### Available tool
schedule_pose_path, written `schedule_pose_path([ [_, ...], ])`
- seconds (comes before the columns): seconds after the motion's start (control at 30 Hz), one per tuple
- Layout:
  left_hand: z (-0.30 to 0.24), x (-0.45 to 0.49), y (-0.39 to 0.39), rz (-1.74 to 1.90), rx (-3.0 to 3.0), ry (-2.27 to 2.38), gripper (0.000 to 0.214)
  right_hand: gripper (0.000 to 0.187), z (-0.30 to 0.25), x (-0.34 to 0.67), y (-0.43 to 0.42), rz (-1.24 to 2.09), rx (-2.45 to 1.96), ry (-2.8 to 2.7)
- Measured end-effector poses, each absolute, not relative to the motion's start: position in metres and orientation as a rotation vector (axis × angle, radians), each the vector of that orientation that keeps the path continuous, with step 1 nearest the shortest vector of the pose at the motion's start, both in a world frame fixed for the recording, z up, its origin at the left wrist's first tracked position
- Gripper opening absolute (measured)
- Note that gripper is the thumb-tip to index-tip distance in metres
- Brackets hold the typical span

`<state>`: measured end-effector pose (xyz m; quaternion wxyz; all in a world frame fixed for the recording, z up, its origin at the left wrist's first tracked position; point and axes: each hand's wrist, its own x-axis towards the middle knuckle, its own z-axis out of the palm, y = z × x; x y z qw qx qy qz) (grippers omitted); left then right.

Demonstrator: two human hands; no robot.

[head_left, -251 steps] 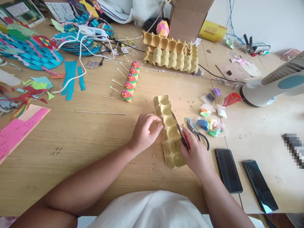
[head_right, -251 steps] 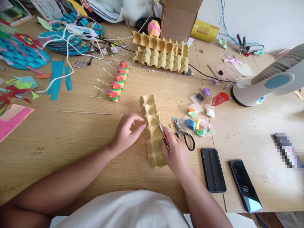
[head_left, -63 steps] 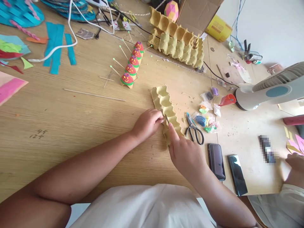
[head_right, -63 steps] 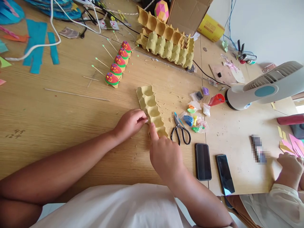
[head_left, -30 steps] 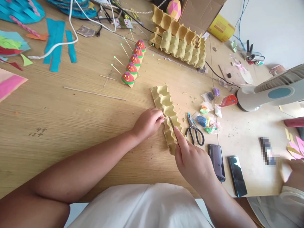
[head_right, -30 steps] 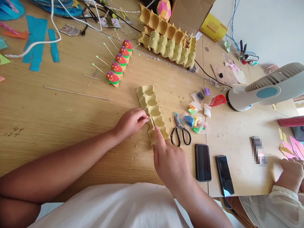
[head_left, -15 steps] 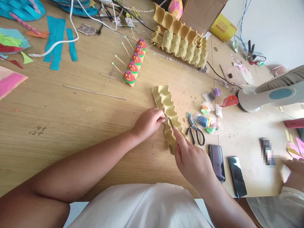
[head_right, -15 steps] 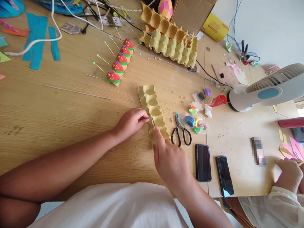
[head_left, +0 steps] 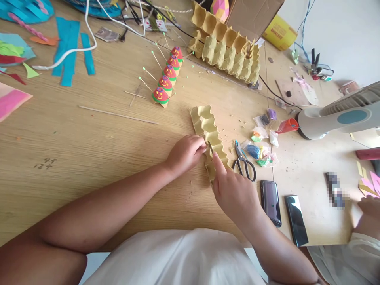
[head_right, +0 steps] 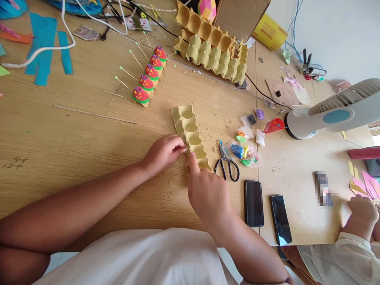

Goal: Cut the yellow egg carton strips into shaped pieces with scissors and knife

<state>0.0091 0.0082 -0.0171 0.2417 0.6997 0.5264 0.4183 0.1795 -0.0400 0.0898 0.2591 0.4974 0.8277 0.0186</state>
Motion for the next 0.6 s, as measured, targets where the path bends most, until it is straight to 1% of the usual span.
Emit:
schedule_pose_path([
  [0.2, -0.0153, 0.0098, 0.0078, 1.135, 1.899, 1.44, 0.017, 0.064, 0.0917, 0.1799, -0.0399, 0.038, 1.316, 2.225],
  [0.37, -0.016, 0.0101, 0.0079, 1.151, 1.911, 1.445, 0.018, 0.068, 0.0915, 0.1785, -0.0387, 0.045, 1.352, 2.216],
  [0.6, -0.0165, 0.0104, 0.0067, 1.15, 1.905, 1.434, 0.018, 0.064, 0.0919, 0.1785, -0.0359, 0.009, 1.338, 2.229],
])
